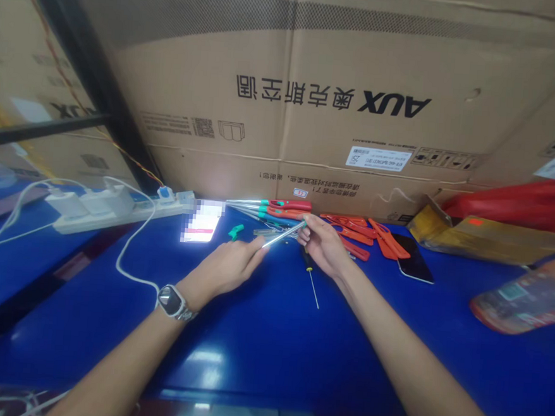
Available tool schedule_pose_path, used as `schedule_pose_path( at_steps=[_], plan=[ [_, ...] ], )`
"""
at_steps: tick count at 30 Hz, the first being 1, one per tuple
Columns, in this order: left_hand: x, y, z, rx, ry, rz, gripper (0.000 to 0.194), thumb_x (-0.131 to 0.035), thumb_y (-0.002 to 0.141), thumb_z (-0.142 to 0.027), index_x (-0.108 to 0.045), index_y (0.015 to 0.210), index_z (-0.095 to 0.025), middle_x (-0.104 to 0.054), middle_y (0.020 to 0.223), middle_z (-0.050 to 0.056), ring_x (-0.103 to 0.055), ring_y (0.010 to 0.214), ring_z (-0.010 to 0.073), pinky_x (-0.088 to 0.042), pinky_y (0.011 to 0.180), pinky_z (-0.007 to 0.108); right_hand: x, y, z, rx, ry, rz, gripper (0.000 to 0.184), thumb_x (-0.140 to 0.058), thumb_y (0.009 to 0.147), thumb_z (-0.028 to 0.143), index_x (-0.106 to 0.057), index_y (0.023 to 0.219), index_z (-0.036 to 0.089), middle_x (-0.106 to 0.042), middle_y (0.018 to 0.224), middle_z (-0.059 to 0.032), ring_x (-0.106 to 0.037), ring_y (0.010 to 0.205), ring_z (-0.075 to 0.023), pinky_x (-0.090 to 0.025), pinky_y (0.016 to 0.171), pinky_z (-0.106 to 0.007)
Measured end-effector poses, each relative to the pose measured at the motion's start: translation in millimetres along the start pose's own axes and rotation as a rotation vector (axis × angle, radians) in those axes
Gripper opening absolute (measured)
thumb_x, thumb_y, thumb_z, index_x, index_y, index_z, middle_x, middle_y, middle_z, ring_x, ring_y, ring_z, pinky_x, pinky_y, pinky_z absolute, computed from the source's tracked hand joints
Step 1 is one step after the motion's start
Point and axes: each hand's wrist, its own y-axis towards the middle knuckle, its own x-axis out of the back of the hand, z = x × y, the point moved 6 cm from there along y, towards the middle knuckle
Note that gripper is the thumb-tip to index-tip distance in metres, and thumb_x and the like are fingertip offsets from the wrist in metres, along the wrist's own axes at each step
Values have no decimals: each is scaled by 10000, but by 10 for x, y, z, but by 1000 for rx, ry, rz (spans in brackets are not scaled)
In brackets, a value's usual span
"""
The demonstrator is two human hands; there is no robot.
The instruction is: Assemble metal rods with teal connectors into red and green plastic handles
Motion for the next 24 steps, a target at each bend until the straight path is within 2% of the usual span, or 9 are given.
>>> schedule_pose_path(
  at_steps=[4, 7, 11, 14, 17, 20, 24],
  plan=[
    [-12, 5, 3, 0, 41, -1, 365, -186, 1054, -411, -495, 1032, -217, -617, 675, 12, -655, 641, 257, -347, 577, 310, 12, 10, 1, 48, -73, -42, 281, -820, 678, 398, -682, 781, 175, -402, 571, 57, -353, 566, -93, -301, 525, -240],
    [-22, 10, -1, -1, 60, 0, 367, -185, 1055, -411, -493, 1034, -213, -636, 698, 22, -665, 662, 264, -349, 575, 311, 15, 1, 34, 67, -113, -22, 275, -803, 682, 387, -697, 819, 174, -404, 602, 48, -364, 595, -99, -303, 526, -233],
    [-21, 17, -14, 1, 58, 2, 365, -193, 1055, -412, -498, 1044, -213, -645, 707, 25, -667, 661, 267, -352, 571, 314, -15, -7, 55, 52, -115, -5, 248, -782, 696, 374, -687, 821, 181, -377, 614, 50, -364, 591, -100, -299, 513, -230],
    [-3, 12, -12, 2, 40, -7, 362, -198, 1056, -412, -500, 1065, -214, -639, 700, 20, -667, 660, 264, -359, 576, 316, -32, 7, 50, 54, -79, -52, 251, -753, 729, 405, -671, 811, 183, -348, 575, 64, -353, 543, -95, -290, 494, -239],
    [11, 3, 4, 1, 33, -24, 360, -199, 1057, -414, -497, 1086, -215, -631, 696, 14, -665, 658, 256, -369, 590, 318, 3, 19, 77, 118, -57, -123, 284, -748, 730, 441, -650, 830, 193, -438, 554, 58, -379, 512, -92, -303, 493, -245],
    [8, -1, 16, -5, 43, -27, 362, -201, 1057, -418, -498, 1095, -215, -631, 704, 15, -663, 658, 246, -375, 597, 315, 69, 21, 122, 157, -183, -132, 353, -805, 677, 470, -610, 783, 196, -533, 580, 46, -428, 513, -86, -324, 506, -240],
    [0, 4, 11, -19, 54, -16, 370, -200, 1057, -416, -506, 1083, -210, -640, 719, 22, -663, 666, 236, -393, 612, 310, 128, 28, 174, 129, -466, -72, 469, -762, 700, 610, -525, 711, 205, -534, 544, 50, -420, 477, -83, -290, 479, -237]
  ],
)
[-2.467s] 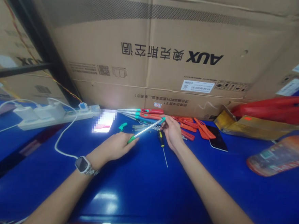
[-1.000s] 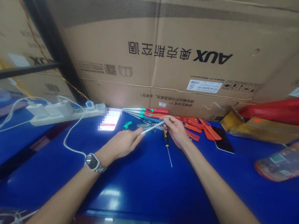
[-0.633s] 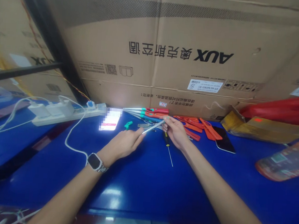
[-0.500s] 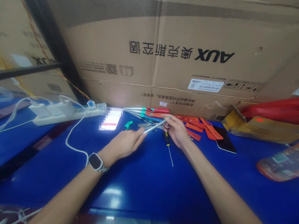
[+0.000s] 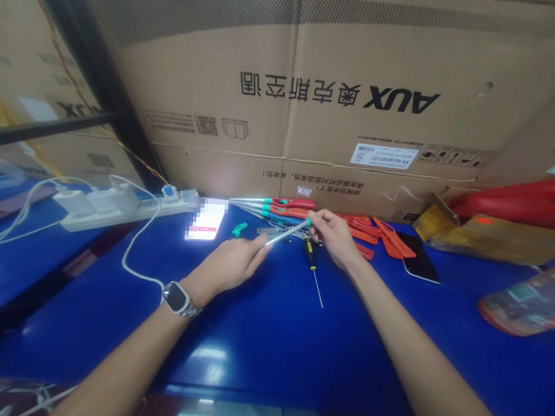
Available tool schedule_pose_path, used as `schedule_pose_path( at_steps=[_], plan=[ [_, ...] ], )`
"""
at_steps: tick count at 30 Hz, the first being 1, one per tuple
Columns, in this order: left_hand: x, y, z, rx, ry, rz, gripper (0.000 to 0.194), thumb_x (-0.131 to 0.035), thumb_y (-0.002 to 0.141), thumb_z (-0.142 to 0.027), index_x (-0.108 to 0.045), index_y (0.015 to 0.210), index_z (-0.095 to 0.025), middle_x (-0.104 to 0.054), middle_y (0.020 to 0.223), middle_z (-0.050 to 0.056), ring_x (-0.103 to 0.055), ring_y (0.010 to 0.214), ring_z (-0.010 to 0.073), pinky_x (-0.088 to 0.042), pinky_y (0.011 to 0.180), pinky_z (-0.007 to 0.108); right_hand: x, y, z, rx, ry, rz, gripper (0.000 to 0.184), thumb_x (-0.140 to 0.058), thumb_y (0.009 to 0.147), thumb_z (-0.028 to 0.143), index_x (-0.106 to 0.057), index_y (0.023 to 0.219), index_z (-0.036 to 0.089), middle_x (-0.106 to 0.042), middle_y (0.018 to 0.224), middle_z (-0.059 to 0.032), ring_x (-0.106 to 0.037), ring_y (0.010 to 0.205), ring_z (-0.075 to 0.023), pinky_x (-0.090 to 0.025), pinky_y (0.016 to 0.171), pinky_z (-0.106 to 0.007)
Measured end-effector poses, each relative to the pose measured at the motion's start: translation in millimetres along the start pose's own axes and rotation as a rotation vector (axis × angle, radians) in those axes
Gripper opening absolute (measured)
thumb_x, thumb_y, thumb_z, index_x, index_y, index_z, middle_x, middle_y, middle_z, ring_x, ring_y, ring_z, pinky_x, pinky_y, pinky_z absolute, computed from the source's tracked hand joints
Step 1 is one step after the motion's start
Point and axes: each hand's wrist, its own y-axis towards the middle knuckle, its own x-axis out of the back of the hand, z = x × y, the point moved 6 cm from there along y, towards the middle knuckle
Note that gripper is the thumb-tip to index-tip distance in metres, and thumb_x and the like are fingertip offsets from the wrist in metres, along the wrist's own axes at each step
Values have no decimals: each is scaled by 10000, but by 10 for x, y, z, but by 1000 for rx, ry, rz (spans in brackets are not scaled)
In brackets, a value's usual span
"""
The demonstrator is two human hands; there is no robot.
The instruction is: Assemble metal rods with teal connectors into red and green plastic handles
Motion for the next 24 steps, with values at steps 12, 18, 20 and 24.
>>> schedule_pose_path(
  at_steps=[12, 18, 20, 24],
  plan=[
    [0, -8, -42, -21, 1, -2, 391, -191, 1055, -431, -507, 1029, -202, -648, 731, 34, -675, 682, 241, -423, 631, 317, -151, -17, -2, 63, -64, 78, 537, -608, 795, 701, -376, 659, 235, -258, 559, 69, -251, 499, -103, -221, 495, -264],
    [4, -12, -39, -27, -23, 0, 403, -183, 1053, -439, -502, 1004, -197, -642, 734, 41, -666, 673, 239, -419, 623, 321, -124, -44, 76, 120, -60, 51, 421, -638, 824, 559, -436, 676, 221, -365, 636, 43, -329, 579, -118, -290, 562, -265],
    [-2, -12, -32, -28, -22, 9, 397, -190, 1054, -434, -506, 1007, -197, -647, 742, 44, -666, 677, 243, -417, 625, 323, -125, -19, 43, 70, -93, 123, 476, -626, 824, 578, -413, 599, 216, -343, 569, 49, -299, 531, -108, -249, 534, -273],
    [2, -8, -34, -35, -3, 3, 389, -196, 1056, -425, -509, 1012, -198, -654, 751, 45, -669, 688, 243, -410, 629, 320, -180, -13, 6, -33, -158, 289, 634, -538, 876, 628, -276, 456, 233, -254, 427, 62, -253, 448, -91, -201, 513, -291]
  ],
)
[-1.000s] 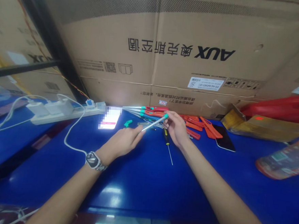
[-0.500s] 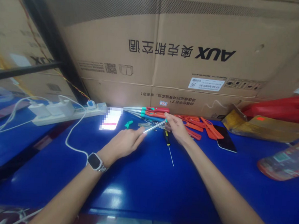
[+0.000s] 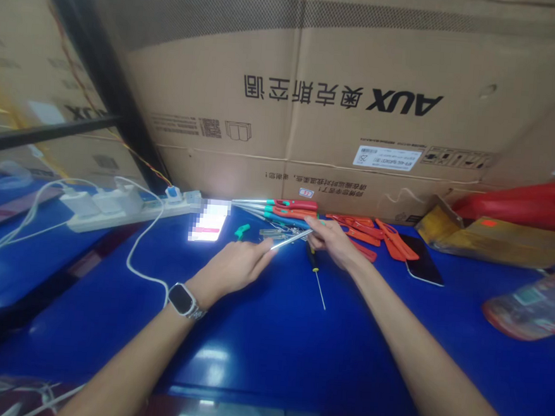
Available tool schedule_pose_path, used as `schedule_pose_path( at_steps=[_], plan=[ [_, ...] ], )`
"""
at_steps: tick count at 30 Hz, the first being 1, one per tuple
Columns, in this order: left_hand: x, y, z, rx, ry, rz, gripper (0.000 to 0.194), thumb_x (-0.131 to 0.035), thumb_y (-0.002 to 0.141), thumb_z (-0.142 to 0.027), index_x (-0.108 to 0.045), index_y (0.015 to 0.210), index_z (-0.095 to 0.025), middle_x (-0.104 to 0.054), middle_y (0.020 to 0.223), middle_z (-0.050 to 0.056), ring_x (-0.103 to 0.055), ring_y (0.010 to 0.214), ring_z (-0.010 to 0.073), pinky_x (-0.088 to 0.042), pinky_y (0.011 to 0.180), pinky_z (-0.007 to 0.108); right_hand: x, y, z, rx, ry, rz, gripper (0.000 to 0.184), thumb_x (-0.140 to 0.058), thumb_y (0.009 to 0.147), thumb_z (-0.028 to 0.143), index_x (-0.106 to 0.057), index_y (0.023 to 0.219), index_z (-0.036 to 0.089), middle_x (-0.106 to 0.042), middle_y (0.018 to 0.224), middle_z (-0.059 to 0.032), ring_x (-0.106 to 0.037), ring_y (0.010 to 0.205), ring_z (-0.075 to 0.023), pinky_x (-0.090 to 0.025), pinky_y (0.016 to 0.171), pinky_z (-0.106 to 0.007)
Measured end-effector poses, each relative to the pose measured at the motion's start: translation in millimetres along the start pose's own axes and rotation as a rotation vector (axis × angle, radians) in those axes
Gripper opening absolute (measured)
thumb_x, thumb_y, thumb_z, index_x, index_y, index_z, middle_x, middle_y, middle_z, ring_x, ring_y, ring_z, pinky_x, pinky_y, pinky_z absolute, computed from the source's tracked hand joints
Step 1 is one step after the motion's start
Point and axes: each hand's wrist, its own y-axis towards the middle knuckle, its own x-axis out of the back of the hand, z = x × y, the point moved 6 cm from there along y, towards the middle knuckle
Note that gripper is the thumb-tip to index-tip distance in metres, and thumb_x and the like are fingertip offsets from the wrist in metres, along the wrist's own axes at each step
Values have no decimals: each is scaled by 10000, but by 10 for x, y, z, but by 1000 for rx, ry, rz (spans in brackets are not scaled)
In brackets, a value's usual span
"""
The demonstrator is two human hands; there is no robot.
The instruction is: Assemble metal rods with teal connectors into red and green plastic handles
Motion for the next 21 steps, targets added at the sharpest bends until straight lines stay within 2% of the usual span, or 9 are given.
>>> schedule_pose_path(
  at_steps=[2, 5, 8, 14, 21],
  plan=[
    [13, 2, 0, 1, 9, -6, 379, -201, 1057, -417, -508, 1015, -200, -653, 744, 40, -668, 683, 240, -403, 622, 316, 3, -5, 10, -37, 11, -26, 648, -541, 867, 650, -253, 461, 237, -245, 417, 67, -244, 438, -85, -198, 500, -285],
    [33, 1, 16, 20, 13, -7, 363, -208, 1057, -409, -504, 1010, -204, -640, 720, 26, -666, 673, 231, -395, 613, 308, 43, -31, 19, -76, 119, -128, 555, -556, 840, 666, -339, 572, 231, -276, 454, 79, -219, 437, -85, -175, 462, -261],
    [45, -5, 20, 19, 8, -16, 372, -203, 1056, -419, -505, 1013, -206, -631, 713, 20, -665, 673, 227, -398, 615, 305, 82, -70, 46, -39, 201, -169, 447, -613, 820, 601, -388, 689, 237, -315, 525, 78, -242, 458, -92, -157, 438, -233],
    [29, -6, 10, 5, 10, -16, 396, -190, 1056, -430, -514, 1024, -204, -658, 750, 34, -674, 692, 232, -424, 634, 309, 78, -79, 33, -13, 161, -144, 509, -693, 738, 667, -438, 676, 230, -323, 534, 78, -259, 453, -77, -180, 413, -224],
    [27, -1, -9, -10, 10, -23, 387, -199, 1056, -421, -512, 1009, -197, -659, 749, 37, -677, 684, 229, -420, 624, 306, -25, -50, -8, -103, 243, -60, 583, -670, 782, 647, -314, 565, 240, -206, 415, 109, -159, 390, -58, -115, 391, -241]
  ],
)
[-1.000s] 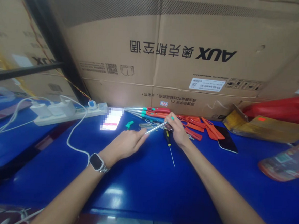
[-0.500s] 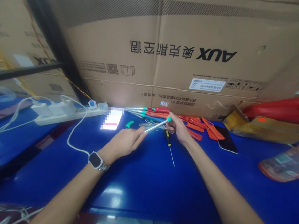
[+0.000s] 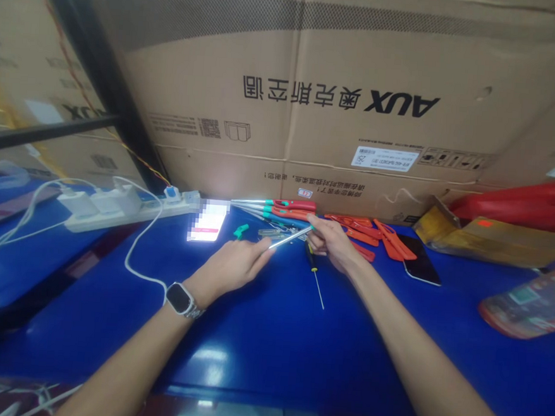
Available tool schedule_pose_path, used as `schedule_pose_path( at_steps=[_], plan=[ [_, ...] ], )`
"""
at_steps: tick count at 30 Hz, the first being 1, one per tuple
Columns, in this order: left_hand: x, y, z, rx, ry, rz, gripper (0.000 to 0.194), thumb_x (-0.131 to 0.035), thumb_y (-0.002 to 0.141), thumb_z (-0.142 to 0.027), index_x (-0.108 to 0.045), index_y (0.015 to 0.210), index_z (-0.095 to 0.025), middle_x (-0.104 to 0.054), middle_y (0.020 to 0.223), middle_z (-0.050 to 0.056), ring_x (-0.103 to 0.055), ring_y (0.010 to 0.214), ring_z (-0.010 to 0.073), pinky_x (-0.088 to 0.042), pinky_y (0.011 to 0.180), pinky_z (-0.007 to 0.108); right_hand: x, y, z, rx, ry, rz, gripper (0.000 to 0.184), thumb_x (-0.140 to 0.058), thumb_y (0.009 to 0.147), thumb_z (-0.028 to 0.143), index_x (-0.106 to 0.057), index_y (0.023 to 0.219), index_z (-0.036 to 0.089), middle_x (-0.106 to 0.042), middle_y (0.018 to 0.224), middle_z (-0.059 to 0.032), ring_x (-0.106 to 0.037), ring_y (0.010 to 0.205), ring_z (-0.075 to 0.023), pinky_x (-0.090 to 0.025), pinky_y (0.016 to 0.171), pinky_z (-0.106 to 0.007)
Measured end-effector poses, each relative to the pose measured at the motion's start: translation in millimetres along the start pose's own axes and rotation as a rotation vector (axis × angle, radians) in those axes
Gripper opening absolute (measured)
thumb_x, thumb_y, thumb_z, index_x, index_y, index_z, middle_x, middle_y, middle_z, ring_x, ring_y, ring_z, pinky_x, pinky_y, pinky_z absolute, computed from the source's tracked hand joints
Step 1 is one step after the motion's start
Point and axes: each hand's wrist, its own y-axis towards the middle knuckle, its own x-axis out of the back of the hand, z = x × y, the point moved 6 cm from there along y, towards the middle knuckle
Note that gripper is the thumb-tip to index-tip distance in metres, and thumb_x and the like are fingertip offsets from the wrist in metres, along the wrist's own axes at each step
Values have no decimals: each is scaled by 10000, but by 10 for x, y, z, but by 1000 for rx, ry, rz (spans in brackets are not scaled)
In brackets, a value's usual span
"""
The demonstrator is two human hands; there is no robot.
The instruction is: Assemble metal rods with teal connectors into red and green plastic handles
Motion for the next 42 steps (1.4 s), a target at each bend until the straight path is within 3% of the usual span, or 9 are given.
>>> schedule_pose_path(
  at_steps=[8, 10, 16, 19, 24, 30, 32, 36, 42],
  plan=[
    [16, 1, 23, 24, -33, -6, 391, -200, 1053, -428, -508, 980, -199, -636, 701, 28, -672, 661, 228, -413, 598, 302, -65, -11, 10, 11, 179, -49, 478, -765, 708, 512, -369, 752, 248, -323, 607, 87, -281, 512, -91, -244, 413, -185],
    [6, 5, 32, 35, -2, -3, 392, -198, 1052, -427, -512, 991, -200, -639, 698, 28, -678, 666, 228, -416, 600, 299, -45, 10, -22, -14, 148, -82, 464, -727, 725, 555, -381, 743, 247, -327, 596, 81, -269, 506, -96, -237, 406, -192],
    [-5, 17, 30, 63, 89, 6, 393, -194, 1052, -419, -518, 1026, -198, -678, 747, 54, -686, 690, 253, -420, 605, 313, 204, 9, -16, 80, -224, -441, 616, -572, 762, 773, -314, 598, 239, -263, 536, 56, -233, 482, -96, -177, 416, -251],
    [-8, 14, 17, 46, 76, 9, 403, -189, 1053, -428, -516, 1006, -197, -679, 745, 53, -683, 685, 257, -411, 601, 318, 196, 1, 43, 138, -327, -368, 619, -534, 771, 796, -334, 597, 237, -292, 556, 42, -261, 498, -105, -198, 428, -259],
    [-8, 7, -2, 10, 27, 7, 403, -181, 1056, -430, -507, 999, -199, -673, 750, 49, -681, 700, 254, -402, 609, 319, 115, -8, 147, 188, -252, -168, 565, -588, 743, 788, -419, 701, 251, -288, 604, 54, -261, 488, -108, -213, 413, -254],
    [14, 13, 33, 42, 39, -12, 378, -196, 1057, -420, -504, 1008, -207, -648, 709, 27, -665, 667, 251, -361, 586, 315, 234, 12, 148, 185, -452, -417, 641, -515, 817, 759, -296, 534, 228, -237, 512, 51, -253, 471, -94, -214, 452, -267],
    [12, 13, 27, 30, 37, -8, 372, -199, 1057, -420, -500, 997, -210, -643, 708, 21, -663, 665, 250, -355, 585, 313, 252, 28, 105, 137, -462, -414, 649, -519, 815, 759, -271, 529, 231, -218, 496, 58, -234, 461, -87, -198, 448, -265],
    [16, 7, 35, 33, 29, -14, 364, -204, 1058, -421, -492, 978, -212, -630, 699, 11, -653, 654, 242, -347, 585, 308, 193, 34, 102, 127, -385, -276, 604, -567, 788, 754, -326, 611, 229, -266, 547, 69, -248, 465, -78, -207, 423, -239],
    [22, 0, 43, 24, -24, -14, 361, -201, 1059, -421, -479, 962, -213, -595, 669, -6, -626, 625, 217, -337, 583, 298, 139, -8, 166, 101, -195, -92, 520, -682, 761, 669, -423, 702, 222, -328, 598, 88, -301, 478, -64, -324, 428, -207]
  ],
)
